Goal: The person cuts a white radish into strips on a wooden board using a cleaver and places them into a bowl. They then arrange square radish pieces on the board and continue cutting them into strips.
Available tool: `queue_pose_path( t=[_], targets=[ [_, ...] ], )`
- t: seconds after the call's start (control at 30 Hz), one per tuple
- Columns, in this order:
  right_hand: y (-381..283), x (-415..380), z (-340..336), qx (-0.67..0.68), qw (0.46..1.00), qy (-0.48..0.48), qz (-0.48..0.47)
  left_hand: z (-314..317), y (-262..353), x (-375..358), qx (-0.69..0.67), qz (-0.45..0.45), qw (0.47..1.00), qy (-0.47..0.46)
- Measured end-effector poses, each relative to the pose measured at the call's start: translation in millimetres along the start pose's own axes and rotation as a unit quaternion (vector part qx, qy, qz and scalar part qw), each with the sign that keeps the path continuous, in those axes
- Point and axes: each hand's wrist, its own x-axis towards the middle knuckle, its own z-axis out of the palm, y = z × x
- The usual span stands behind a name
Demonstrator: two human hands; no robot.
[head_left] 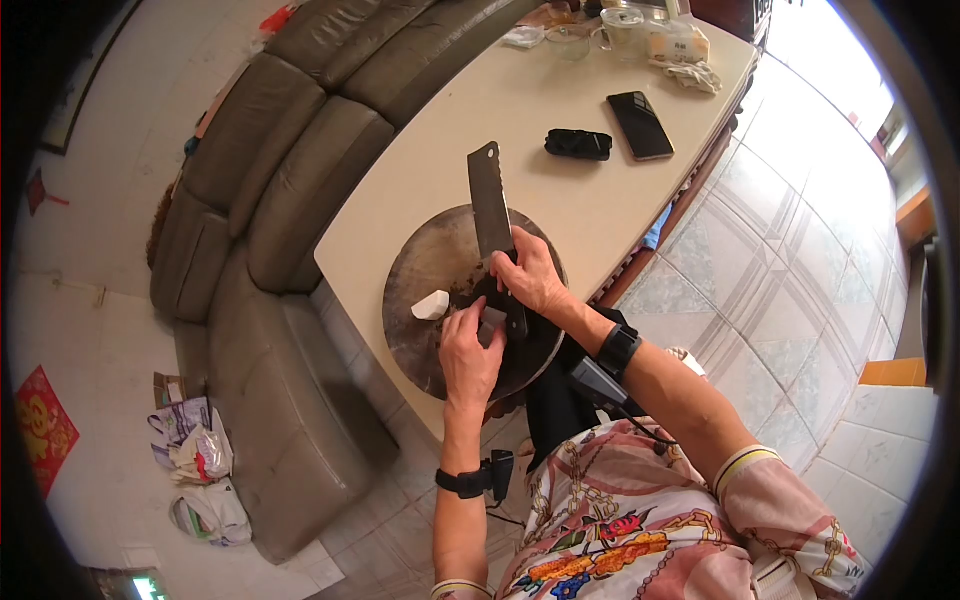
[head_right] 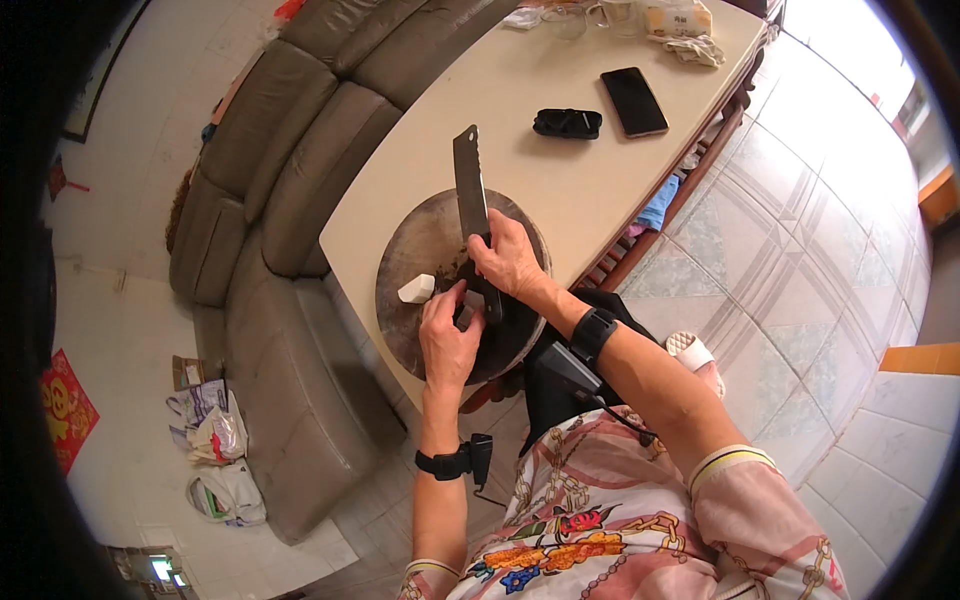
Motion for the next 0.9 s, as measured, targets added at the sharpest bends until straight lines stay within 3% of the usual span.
queue_pose_path(
  t=[0.7,0.8,0.87,0.9],
  targets=[
    [-4,1,0,0.013,1.0,-0.018,0.003,5,-8,-20,-0.022,0.053,0.994,0.095],
    [-5,0,-1,0.015,1.0,-0.019,-0.005,4,-12,-23,0.039,0.112,0.98,0.157],
    [-6,1,-1,-0.017,1.0,-0.014,-0.022,7,-22,-26,-0.07,0.018,0.957,0.281],
    [-6,1,-1,-0.02,0.999,-0.014,-0.023,8,-26,-28,-0.073,0.018,0.956,0.282]
  ],
)
